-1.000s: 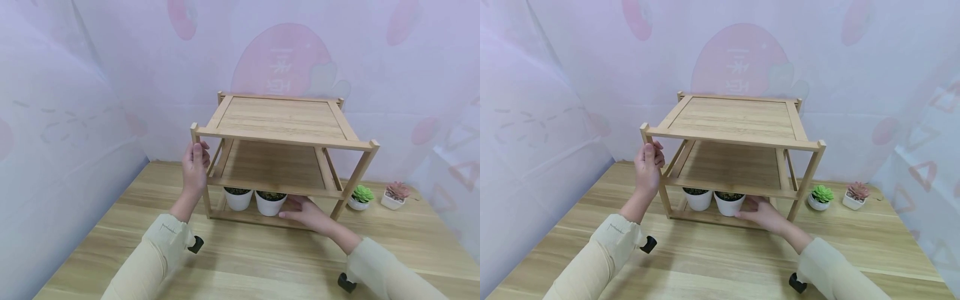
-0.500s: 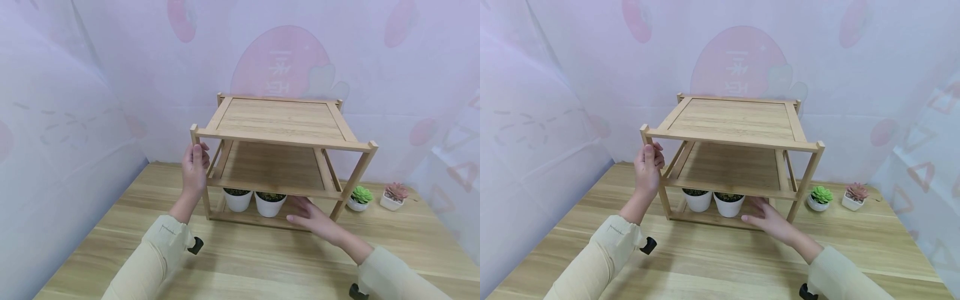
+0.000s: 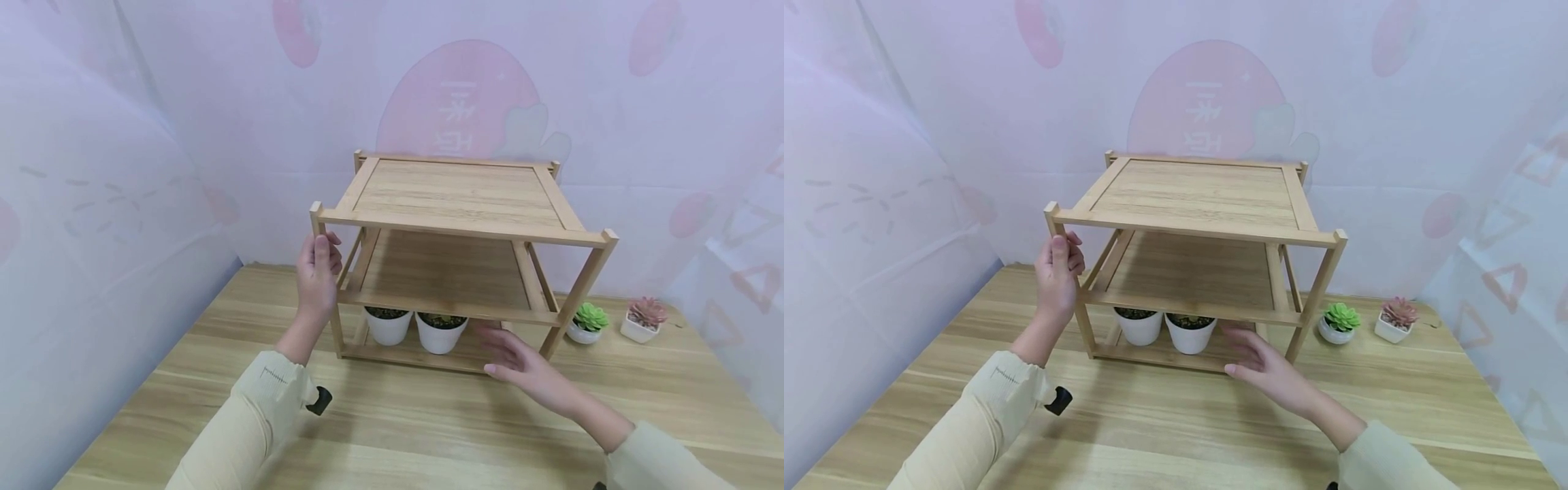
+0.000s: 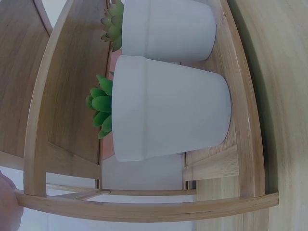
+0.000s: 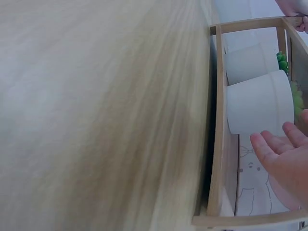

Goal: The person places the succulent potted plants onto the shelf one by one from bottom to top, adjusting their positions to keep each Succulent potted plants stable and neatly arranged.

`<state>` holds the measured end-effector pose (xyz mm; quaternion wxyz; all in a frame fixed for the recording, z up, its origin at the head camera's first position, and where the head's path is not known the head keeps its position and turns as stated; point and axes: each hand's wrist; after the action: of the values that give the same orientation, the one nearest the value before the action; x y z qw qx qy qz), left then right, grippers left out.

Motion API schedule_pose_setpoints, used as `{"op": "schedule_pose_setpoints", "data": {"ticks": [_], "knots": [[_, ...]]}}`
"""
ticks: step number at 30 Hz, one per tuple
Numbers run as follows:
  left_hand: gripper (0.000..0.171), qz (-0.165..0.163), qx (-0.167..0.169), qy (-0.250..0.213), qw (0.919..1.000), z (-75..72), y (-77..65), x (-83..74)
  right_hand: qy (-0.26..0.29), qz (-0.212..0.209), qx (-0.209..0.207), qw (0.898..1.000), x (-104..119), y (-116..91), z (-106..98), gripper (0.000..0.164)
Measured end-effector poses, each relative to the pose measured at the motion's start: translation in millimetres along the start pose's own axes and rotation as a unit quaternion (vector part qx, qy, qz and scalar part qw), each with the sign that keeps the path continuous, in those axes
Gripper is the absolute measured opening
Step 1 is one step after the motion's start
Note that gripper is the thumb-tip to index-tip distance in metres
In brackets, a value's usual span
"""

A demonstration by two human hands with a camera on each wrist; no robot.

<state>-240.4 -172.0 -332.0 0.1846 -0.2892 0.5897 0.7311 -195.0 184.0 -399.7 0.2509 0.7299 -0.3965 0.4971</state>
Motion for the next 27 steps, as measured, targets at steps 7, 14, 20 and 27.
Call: {"op": "schedule_pose_setpoints", "data": {"ticks": [7,14,20,27], "knots": [[0.054,-0.004,0.002,-0.003,1.0,-0.6,0.2,1.8,0.0,-0.035,-0.004,0.999,-4,-12,-1,0.054],[0.057,-0.005,0.002,0.003,1.0,-0.9,0.2,1.0,0.024,-0.063,0.005,0.998,-6,-22,-6,0.044],[0.057,0.003,0.006,0.008,0.9999,-1.3,0.6,-0.2,0.039,-0.084,0.013,0.996,-12,-33,-14,0.042],[0.055,-0.002,0.007,0.008,0.9999,-1.6,0.5,-1.0,0.028,-0.116,-0.002,0.993,-16,-42,-22,0.04]]}}
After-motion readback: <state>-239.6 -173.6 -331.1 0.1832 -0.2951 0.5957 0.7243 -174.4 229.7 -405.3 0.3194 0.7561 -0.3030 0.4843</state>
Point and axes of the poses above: each hand's wrist, its own y-axis towards the middle knuckle, its own z-axis out of the palm, x = y × z, and after that the axes turned 7 degrees about z, right-handed
